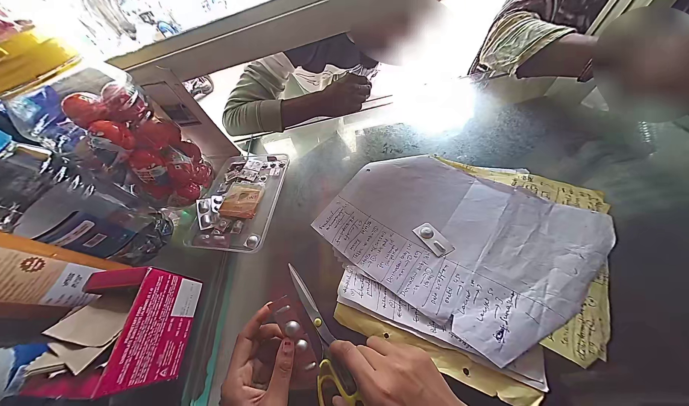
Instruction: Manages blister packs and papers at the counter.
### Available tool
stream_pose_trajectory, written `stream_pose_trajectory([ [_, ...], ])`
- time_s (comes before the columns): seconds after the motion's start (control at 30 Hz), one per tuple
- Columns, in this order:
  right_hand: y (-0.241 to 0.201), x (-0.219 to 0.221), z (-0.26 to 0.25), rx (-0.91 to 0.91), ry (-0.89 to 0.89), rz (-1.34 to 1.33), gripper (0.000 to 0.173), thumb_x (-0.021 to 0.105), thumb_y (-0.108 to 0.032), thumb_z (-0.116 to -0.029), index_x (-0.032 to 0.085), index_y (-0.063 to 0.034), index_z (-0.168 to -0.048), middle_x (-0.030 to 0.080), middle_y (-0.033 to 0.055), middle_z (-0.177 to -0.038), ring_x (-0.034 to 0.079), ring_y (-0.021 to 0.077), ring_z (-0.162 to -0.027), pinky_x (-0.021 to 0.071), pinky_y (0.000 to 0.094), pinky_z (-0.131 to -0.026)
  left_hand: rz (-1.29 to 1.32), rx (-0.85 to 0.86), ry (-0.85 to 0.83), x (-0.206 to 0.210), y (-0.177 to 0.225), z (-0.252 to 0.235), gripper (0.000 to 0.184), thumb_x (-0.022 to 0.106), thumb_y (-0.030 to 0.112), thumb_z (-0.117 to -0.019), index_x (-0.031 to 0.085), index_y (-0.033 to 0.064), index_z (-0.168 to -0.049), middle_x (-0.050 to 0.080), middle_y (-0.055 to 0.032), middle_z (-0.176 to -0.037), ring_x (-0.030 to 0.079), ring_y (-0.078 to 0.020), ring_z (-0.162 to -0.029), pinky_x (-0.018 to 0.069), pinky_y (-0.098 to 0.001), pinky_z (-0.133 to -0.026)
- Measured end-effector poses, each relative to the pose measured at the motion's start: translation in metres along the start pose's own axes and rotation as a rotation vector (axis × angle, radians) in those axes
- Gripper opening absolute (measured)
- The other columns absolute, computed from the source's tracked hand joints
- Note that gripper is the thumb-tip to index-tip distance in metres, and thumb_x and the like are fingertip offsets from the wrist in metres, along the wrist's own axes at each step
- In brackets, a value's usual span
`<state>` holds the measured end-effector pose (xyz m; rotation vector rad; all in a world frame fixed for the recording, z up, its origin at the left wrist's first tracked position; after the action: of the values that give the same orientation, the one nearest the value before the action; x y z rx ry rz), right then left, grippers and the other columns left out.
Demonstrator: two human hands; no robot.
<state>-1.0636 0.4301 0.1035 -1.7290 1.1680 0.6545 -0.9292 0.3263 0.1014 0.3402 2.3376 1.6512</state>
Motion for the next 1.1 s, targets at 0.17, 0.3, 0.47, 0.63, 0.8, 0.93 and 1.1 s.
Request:
stream_pose_trajectory([
  [0.17, 0.004, -0.01, 0.002, 0.218, -0.02, -0.199, 0.055, 0.072, -0.033, -0.0799, 0.069, -0.0001, -0.124, 0.064, 0.0032, -0.061, 0.059, 0.0203, -0.05, 0.0461, 0.0369, -0.045, 0.04, 0.059, 0.018, -0.003, -0.008, 0.0, 0.04, 0.06, 0.003, -0.0943, 0.054, -0.0035, -0.133, 0.069, 0.0048, -0.127, 0.071, -0.0048, -0.097, 0.0618, -0.0239, -0.084],
  [0.3, 0.018, -0.019, 0.004, 0.434, -0.181, -0.679, 0.06, 0.067, -0.019, -0.091, 0.052, 0.0067, -0.143, 0.072, 0.0042, -0.078, 0.064, 0.0129, -0.06, 0.0534, 0.034, -0.056, 0.245, 0.032, 0.12, -0.007, -0.009, -0.002, 0.026, 0.067, 0.001, -0.0889, 0.07, 0.0149, -0.111, 0.076, 0.0073, -0.104, 0.074, -0.0063, -0.087, 0.0641, -0.0262, -0.077],
  [0.47, 0.028, -0.023, 0.005, 0.549, -0.285, -1.584, 0.052, 0.06, -0.001, -0.096, 0.043, -0.0009, -0.145, 0.076, 0.0021, -0.113, 0.075, 0.0161, -0.099, 0.062, 0.0324, -0.088, 0.489, -0.112, 0.004, -0.016, -0.008, -0.009, 0.021, 0.08, 0.009, -0.0829, 0.075, 0.0153, -0.103, 0.078, -0.0002, -0.097, 0.076, -0.0109, -0.08, 0.0651, -0.0284, -0.073],
  [0.63, 0.027, -0.027, 0.015, 0.441, -0.163, -1.647, 0.052, 0.073, -0.01, -0.0906, 0.05, -0.0189, -0.137, 0.071, -0.0056, -0.104, 0.07, 0.0105, -0.092, 0.0604, 0.0309, -0.083, 0.621, -0.363, -0.088, -0.027, -0.01, -0.021, 0.018, 0.076, -0.002, -0.0823, 0.075, 0.0086, -0.096, 0.078, -0.0062, -0.091, 0.075, -0.0116, -0.077, 0.0633, -0.0255, -0.071],
  [0.8, 0.024, -0.043, 0.018, 0.349, -0.176, -0.807, 0.044, 0.067, -0.012, -0.0957, 0.057, 0.0065, -0.134, 0.073, 0.0051, -0.096, 0.069, 0.0089, -0.079, 0.0588, 0.0283, -0.072, 0.614, -0.452, -0.205, -0.031, -0.003, -0.031, 0.007, 0.067, 0.006, -0.0897, 0.071, 0.0105, -0.093, 0.076, -0.0025, -0.086, 0.073, -0.0087, -0.074, 0.0618, -0.0233, -0.069],
  [0.93, 0.003, -0.037, 0.006, 0.258, -0.192, -0.125, 0.045, 0.073, -0.017, -0.0857, 0.071, 0.0003, -0.127, 0.073, 0.0197, -0.089, 0.07, 0.0326, -0.067, 0.0559, 0.0481, -0.056, 0.361, -0.083, -0.603, -0.028, 0.007, -0.028, 0.011, 0.074, 0.028, -0.092, 0.075, 0.0206, -0.1, 0.076, 0.01, -0.09, 0.071, 0.0016, -0.079, 0.0602, -0.017, -0.07],
  [1.1, -0.008, -0.042, -0.004, 0.151, -0.186, 0.21, 0.036, 0.068, -0.017, -0.0897, 0.073, 0.0013, -0.12, 0.068, 0.0179, -0.092, 0.07, 0.0304, -0.076, 0.056, 0.0359, -0.055, 0.197, 0.057, -0.541, -0.009, 0.012, -0.013, 0.011, 0.078, 0.02, -0.0879, 0.077, 0.0232, -0.099, 0.075, 0.0162, -0.096, 0.07, 0.0044, -0.088, 0.0602, -0.0162, -0.079],
])
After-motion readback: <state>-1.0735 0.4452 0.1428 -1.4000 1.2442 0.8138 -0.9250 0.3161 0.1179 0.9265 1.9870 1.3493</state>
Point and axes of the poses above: each hand's wrist, its own z-axis away from the middle knuckle, its own x-axis out of the palm, y = z × x, the point moved 4 cm from there along -z, towards the middle knuckle
